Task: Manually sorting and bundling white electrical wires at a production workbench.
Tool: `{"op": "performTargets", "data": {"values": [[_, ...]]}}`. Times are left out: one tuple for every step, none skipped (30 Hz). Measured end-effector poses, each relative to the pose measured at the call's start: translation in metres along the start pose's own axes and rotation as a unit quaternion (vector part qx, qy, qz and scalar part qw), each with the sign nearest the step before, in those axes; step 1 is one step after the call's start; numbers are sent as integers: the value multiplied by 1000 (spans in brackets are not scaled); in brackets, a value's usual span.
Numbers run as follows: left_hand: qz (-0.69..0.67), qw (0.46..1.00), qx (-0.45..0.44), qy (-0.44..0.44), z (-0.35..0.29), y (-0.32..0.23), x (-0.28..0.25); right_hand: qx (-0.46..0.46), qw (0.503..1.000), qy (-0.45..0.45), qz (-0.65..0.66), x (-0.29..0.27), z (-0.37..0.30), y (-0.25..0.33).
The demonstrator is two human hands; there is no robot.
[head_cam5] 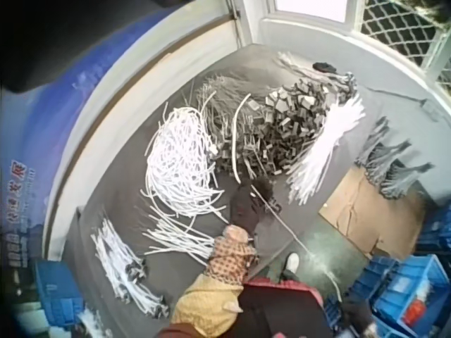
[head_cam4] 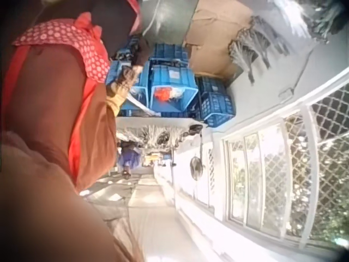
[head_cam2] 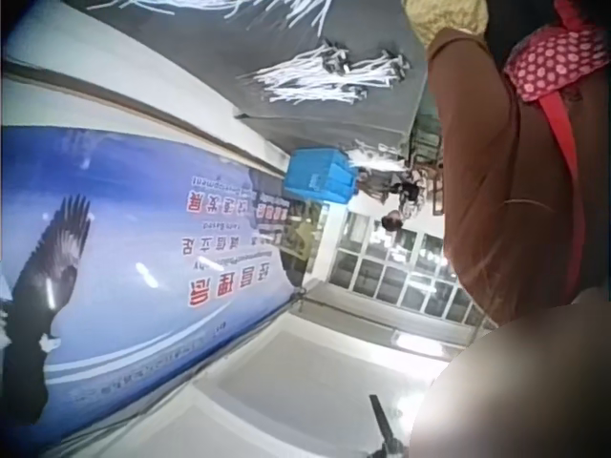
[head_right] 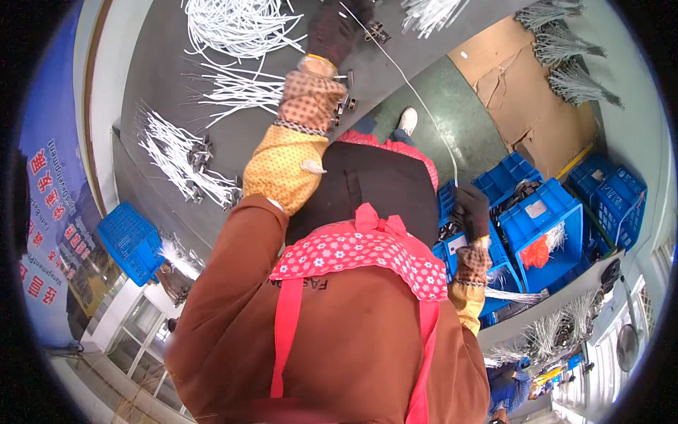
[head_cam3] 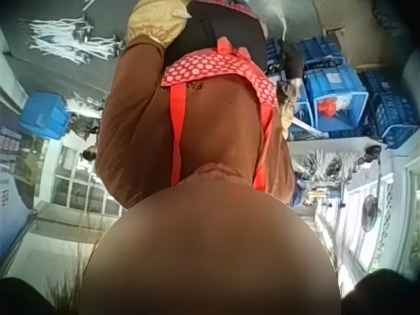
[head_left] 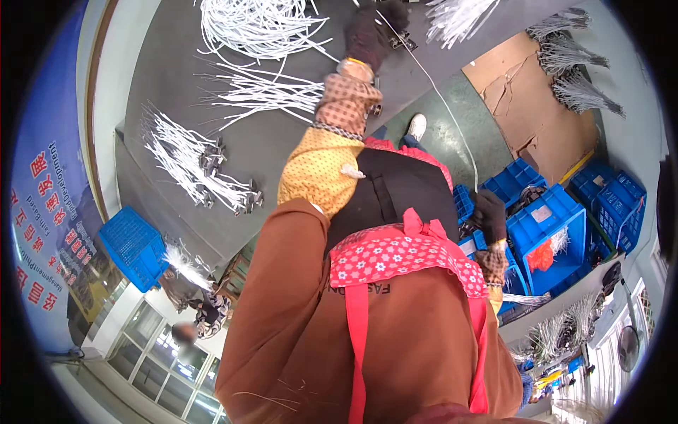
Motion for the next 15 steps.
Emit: {"op": "performTargets", "data": {"values": [[32,999,6,-19,-1,-11,5,-13,1000,-8,15,-17,3,-18],[38,999,7,-19,5,-21,0,-23,1000,4,-17,-31,10,-32],[48,999,-7,-5,14,-34,-13,-25,999,16,-18,-36,17,-31],[54,998,-32,16,19,-36,-12,-22,999,15,-19,-43,19,-29],[56,998,-33,16,20,-33,-12,-19,999,14,-21,-47,20,-27],[71,997,-11,11,15,-35,-6,-12,1000,10,-5,-48,20,-21],[85,996,10,5,11,-37,-2,-13,1000,13,-7,-49,19,-14],[98,995,6,11,8,-39,-2,-21,1000,12,-16,-50,17,-7],[99,995,9,9,6,-40,-2,-29,999,12,-26,-51,17,-2],[102,995,4,19,4,-39,-1,-85,994,10,-72,-51,17,1],[106,994,-1,30,2,-39,0,-87,993,13,-74,-54,20,-2],[108,994,-25,20,-3,-37,2,-101,992,19,-76,-58,22,-7],[107,994,-23,20,-10,-33,5,-115,990,26,-78,-62,24,-10],[190,969,98,122,-19,-30,7,-118,989,30,-81,-57,21,-4],[270,913,215,219,-31,-26,11,-79,995,44,-36,-50,16,1]]}}
Point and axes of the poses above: each hand's wrist, its own z-axis towards the middle knuckle, its own x-axis out of the palm, y = z × x, the point moved 1 cm from there along z, towards the middle knuckle, and after that the axes turned 5 degrees about -z, right-handed, at the moved point
